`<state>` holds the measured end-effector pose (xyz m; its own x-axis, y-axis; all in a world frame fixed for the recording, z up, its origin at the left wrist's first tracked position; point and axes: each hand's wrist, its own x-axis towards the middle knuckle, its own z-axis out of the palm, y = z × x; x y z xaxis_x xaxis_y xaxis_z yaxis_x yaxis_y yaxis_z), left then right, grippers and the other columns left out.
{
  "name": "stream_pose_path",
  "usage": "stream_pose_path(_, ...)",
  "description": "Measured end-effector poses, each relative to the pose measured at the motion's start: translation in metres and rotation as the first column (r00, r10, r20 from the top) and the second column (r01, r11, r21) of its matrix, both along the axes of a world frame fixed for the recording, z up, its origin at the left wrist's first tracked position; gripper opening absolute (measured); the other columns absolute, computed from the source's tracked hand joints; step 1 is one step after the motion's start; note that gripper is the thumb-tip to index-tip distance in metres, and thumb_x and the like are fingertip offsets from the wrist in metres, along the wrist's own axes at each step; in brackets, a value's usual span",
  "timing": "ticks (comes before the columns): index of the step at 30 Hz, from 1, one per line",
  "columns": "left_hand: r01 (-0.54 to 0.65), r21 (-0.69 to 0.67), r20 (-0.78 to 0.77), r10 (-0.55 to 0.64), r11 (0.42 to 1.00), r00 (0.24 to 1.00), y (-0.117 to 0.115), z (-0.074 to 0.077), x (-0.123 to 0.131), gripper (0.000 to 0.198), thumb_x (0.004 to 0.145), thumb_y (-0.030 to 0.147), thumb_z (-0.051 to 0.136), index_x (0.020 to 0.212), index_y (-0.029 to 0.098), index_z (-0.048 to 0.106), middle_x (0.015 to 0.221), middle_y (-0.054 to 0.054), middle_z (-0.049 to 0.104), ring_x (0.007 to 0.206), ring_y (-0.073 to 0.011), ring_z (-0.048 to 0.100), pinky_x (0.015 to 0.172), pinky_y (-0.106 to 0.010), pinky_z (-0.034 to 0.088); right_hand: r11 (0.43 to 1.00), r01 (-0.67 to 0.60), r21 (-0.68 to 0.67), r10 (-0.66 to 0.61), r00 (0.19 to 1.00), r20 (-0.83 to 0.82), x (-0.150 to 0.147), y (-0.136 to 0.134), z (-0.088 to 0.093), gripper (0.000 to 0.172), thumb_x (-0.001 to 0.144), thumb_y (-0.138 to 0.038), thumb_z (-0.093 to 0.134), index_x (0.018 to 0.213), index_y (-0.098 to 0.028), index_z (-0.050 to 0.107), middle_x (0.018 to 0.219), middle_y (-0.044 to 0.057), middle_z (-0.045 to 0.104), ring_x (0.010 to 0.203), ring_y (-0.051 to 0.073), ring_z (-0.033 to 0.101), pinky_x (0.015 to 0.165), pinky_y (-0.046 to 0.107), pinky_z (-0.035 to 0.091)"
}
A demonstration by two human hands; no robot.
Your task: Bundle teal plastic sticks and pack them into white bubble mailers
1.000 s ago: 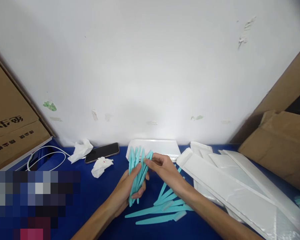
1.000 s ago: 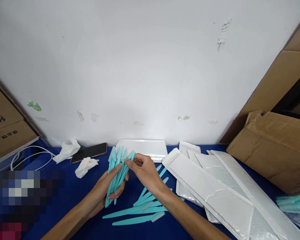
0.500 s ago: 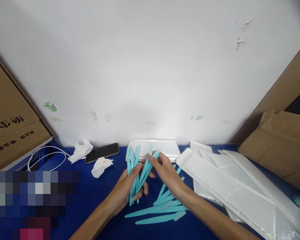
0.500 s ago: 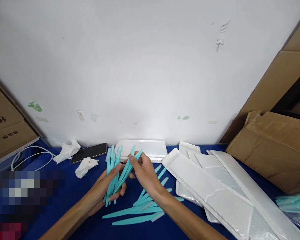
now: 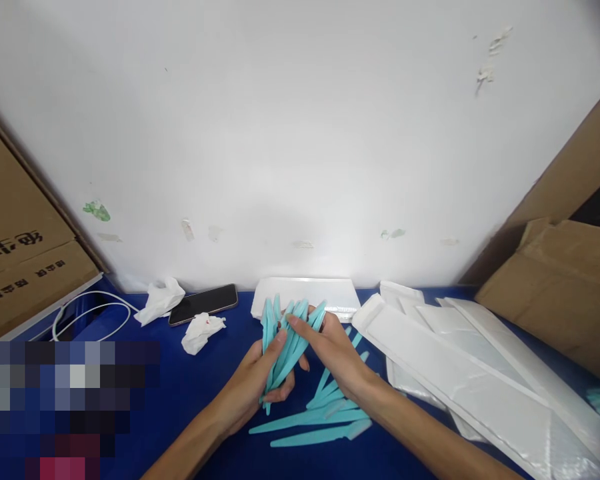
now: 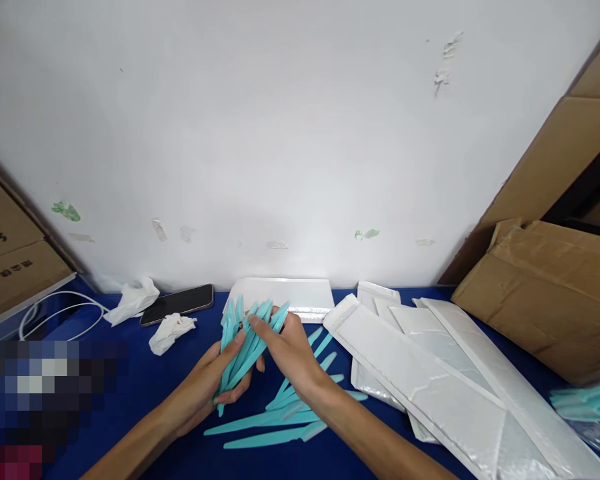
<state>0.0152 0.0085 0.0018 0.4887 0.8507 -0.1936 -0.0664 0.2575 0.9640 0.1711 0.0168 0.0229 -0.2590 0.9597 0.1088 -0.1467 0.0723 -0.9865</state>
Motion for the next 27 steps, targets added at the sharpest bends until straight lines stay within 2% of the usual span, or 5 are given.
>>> stream_pose_path(11, 0.067, -0.107, 0.182, -0.046, 0.992, 0.982, 0.003, -0.005, -0.008, 0.043, 0.094, 0.042, 0.039, 0.088, 0.010, 0.067, 0.049, -0.002, 0.049, 0.043, -0.0095, 0.030, 0.051, -0.028, 0.024, 1.000, -0.011, 0.011, 0.011, 1.000, 0.017, 0.001, 0.001, -0.005, 0.041, 0.096, -0.054, 0.049, 0.077, -0.019, 0.059, 0.052, -0.005, 0.055, 0.046, 0.011, 0.050, 0.062, 0.027, 0.045)
stream_pose_path(18, 0.078, -0.119, 0.194, -0.054, 0.990, 0.979, 0.003, -0.007, -0.008, 0.036, 0.090, 0.039, 0.040, 0.083, 0.012, 0.062, 0.048, -0.001, 0.047, 0.042, -0.0101, 0.028, 0.050, -0.029, 0.022, 0.999, -0.047, -0.002, 0.047, 0.998, 0.035, 0.000, 0.001, -0.004, 0.044, 0.094, -0.059, 0.048, 0.083, -0.019, 0.061, 0.054, -0.004, 0.057, 0.046, 0.012, 0.051, 0.059, 0.027, 0.046)
stream_pose_path(21, 0.068, -0.163, 0.145, -0.044, 0.984, 0.988, 0.003, -0.008, -0.007, 0.027, 0.085, 0.043, 0.053, 0.076, 0.018, 0.054, 0.053, 0.002, 0.046, 0.043, -0.0084, 0.027, 0.044, -0.026, 0.018, 0.997, -0.051, 0.066, 0.045, 0.996, 0.080, -0.003, 0.002, -0.005, 0.041, 0.093, -0.059, 0.050, 0.092, -0.020, 0.064, 0.074, 0.000, 0.067, 0.066, 0.015, 0.062, 0.072, 0.029, 0.050)
stream_pose_path(24, 0.069, -0.140, -0.038, -0.074, 0.988, 0.997, 0.001, -0.006, -0.006, 0.037, 0.081, 0.051, 0.067, 0.074, 0.022, 0.045, 0.054, 0.009, 0.032, 0.044, -0.0060, 0.018, 0.041, -0.023, 0.010, 0.981, -0.141, 0.136, 0.106, 0.966, 0.234, 0.003, 0.003, 0.005, 0.041, 0.093, -0.058, 0.050, 0.098, -0.021, 0.067, 0.094, 0.004, 0.071, 0.089, 0.020, 0.066, 0.081, 0.032, 0.051)
stream_pose_path(27, 0.049, -0.042, -0.182, -0.056, 0.998, 0.982, 0.000, 0.000, -0.004, 0.043, 0.081, 0.059, 0.068, 0.077, 0.024, 0.043, 0.050, 0.012, 0.020, 0.044, -0.0060, 0.011, 0.041, -0.023, 0.007, 0.975, -0.130, 0.181, 0.023, 0.868, 0.496, 0.035, -0.001, 0.026, 0.055, 0.089, -0.059, 0.058, 0.132, -0.026, 0.057, 0.123, 0.008, 0.068, 0.111, 0.027, 0.063, 0.093, 0.041, 0.051)
